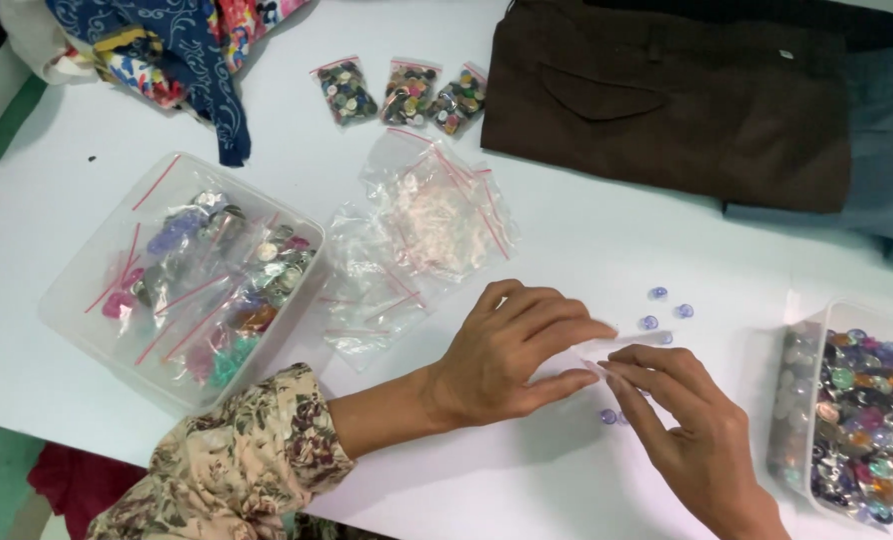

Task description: Sorting and packaging small purple buttons into plastic zip-lock bags

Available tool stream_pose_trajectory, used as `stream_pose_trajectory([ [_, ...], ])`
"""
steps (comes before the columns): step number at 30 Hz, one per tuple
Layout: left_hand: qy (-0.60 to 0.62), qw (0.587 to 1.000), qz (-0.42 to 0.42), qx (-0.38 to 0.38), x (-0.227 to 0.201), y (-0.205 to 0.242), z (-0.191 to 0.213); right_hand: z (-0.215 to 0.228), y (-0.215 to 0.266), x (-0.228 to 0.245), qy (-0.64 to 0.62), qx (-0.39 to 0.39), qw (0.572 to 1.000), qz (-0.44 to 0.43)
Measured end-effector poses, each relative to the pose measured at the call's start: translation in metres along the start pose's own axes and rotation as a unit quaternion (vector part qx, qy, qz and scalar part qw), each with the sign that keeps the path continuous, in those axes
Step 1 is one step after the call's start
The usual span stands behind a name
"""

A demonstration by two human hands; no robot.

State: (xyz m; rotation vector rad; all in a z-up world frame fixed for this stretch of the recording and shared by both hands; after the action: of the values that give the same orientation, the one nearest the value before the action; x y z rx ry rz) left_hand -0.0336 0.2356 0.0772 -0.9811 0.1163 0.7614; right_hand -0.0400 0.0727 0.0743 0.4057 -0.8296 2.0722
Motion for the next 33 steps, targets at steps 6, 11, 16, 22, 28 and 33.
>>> stream_pose_trajectory([
  [6,0.001,0.999,-0.044,0.023,-0.010,-0.014,-0.007,0.009,0.006,-0.012,0.005,-0.016,1.000,0.004],
  [11,0.022,0.999,-0.040,0.016,-0.006,-0.005,-0.010,0.015,0.010,-0.013,0.037,-0.059,0.997,0.014],
  [16,0.029,0.999,-0.027,0.012,0.001,0.007,-0.017,0.013,0.012,-0.005,0.041,-0.102,0.991,0.076],
  [22,0.033,0.999,-0.006,-0.010,0.005,0.013,-0.019,-0.005,0.016,-0.001,0.068,-0.065,0.988,0.124],
  [28,0.022,1.000,-0.006,-0.008,0.003,0.014,-0.018,-0.012,0.021,0.002,0.110,-0.054,0.979,0.160],
  [33,0.039,0.999,0.009,-0.028,0.004,0.016,-0.017,-0.013,0.019,0.002,0.111,-0.060,0.981,0.144],
])
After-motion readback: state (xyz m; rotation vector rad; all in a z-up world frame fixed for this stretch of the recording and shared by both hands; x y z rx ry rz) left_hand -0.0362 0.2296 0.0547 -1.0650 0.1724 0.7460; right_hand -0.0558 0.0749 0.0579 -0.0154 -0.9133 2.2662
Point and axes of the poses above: each hand's wrist, its own y-axis away from the middle knuckle, its own z-axis out of the back of the hand, x = y × z, the point moved 8 cm from there along -y, towards the middle knuckle, and after that the axes turned 1 degree about -z, right-handed, at the moved point
